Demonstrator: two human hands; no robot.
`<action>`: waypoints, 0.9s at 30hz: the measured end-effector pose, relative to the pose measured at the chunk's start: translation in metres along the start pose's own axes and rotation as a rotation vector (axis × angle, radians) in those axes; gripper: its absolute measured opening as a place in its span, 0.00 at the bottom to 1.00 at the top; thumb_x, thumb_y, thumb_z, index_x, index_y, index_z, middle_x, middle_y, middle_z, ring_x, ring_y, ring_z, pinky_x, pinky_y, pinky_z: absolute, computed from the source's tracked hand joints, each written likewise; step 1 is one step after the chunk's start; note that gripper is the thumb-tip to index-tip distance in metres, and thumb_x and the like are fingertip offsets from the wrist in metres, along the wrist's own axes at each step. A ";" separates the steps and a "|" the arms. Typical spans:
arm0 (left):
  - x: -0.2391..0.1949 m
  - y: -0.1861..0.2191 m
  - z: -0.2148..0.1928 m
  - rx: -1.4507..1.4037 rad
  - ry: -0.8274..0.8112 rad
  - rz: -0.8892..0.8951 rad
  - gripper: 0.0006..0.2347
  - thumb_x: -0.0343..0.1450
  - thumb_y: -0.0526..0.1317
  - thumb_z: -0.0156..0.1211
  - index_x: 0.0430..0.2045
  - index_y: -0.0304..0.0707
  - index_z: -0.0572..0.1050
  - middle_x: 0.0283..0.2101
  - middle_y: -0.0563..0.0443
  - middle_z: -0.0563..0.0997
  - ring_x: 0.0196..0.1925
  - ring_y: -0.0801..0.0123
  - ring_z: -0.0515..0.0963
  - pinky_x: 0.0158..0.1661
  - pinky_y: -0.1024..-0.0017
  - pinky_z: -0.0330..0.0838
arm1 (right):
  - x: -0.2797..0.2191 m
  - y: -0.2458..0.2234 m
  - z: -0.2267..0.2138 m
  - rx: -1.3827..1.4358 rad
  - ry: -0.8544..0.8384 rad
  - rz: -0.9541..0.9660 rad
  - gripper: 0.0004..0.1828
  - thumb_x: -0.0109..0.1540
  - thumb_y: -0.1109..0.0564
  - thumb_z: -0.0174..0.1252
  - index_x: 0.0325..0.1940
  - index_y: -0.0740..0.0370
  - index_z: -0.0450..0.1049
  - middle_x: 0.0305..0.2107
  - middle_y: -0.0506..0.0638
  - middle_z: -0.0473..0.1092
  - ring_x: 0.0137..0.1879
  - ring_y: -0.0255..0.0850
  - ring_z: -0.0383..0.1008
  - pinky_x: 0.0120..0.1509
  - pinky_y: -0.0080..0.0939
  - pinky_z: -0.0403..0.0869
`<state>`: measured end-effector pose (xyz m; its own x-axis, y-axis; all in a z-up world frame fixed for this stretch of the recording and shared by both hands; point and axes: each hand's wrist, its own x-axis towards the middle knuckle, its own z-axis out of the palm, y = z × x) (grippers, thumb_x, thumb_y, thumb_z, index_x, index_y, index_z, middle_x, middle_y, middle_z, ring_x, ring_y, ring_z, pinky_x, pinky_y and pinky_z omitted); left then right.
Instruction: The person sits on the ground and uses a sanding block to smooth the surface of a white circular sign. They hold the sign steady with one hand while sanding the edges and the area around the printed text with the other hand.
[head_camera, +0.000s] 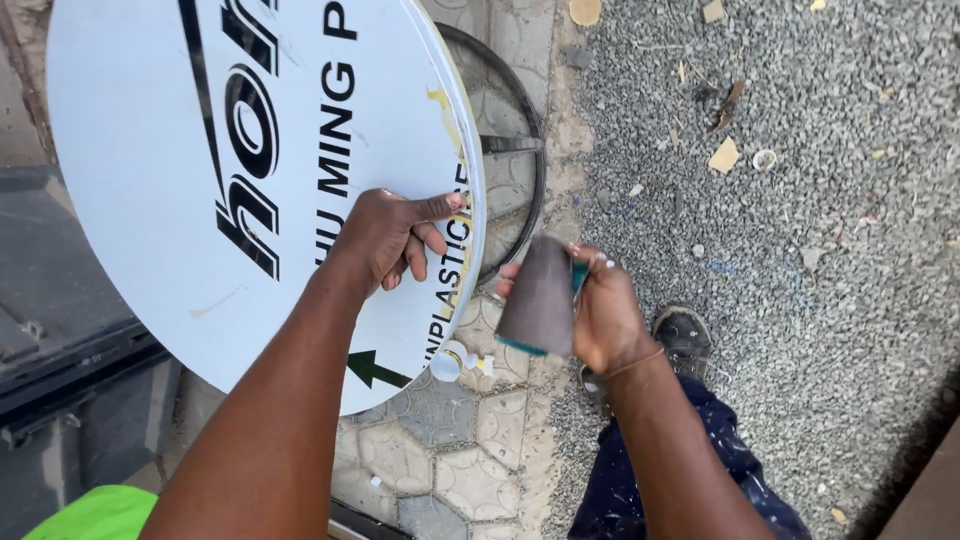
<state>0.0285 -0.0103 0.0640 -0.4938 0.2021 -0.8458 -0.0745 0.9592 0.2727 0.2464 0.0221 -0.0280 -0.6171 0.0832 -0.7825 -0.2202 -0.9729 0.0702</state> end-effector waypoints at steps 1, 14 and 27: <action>0.001 0.000 0.002 0.008 -0.007 -0.003 0.22 0.65 0.53 0.71 0.16 0.25 0.79 0.08 0.36 0.71 0.00 0.67 0.60 0.06 0.77 0.55 | 0.005 0.001 -0.002 0.009 0.006 -0.001 0.18 0.63 0.46 0.47 0.47 0.57 0.75 0.40 0.68 0.78 0.42 0.60 0.81 0.45 0.59 0.81; 0.001 -0.001 0.003 0.044 0.033 0.043 0.21 0.68 0.52 0.68 0.15 0.28 0.80 0.09 0.40 0.73 0.01 0.67 0.63 0.07 0.77 0.58 | 0.020 0.036 0.001 -0.385 -0.028 -0.353 0.33 0.67 0.38 0.42 0.75 0.51 0.62 0.54 0.61 0.74 0.59 0.53 0.75 0.58 0.53 0.76; -0.007 0.002 0.010 0.074 0.049 0.107 0.20 0.71 0.51 0.64 0.16 0.30 0.80 0.09 0.44 0.72 0.02 0.69 0.64 0.08 0.78 0.60 | 0.066 0.072 -0.018 -0.299 0.035 -0.534 0.15 0.58 0.52 0.73 0.37 0.57 0.73 0.14 0.53 0.70 0.13 0.44 0.72 0.14 0.39 0.72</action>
<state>0.0404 -0.0083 0.0661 -0.5372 0.2961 -0.7898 0.0438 0.9449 0.3245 0.2038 -0.0461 -0.0854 -0.4539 0.5741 -0.6815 -0.2676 -0.8173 -0.5103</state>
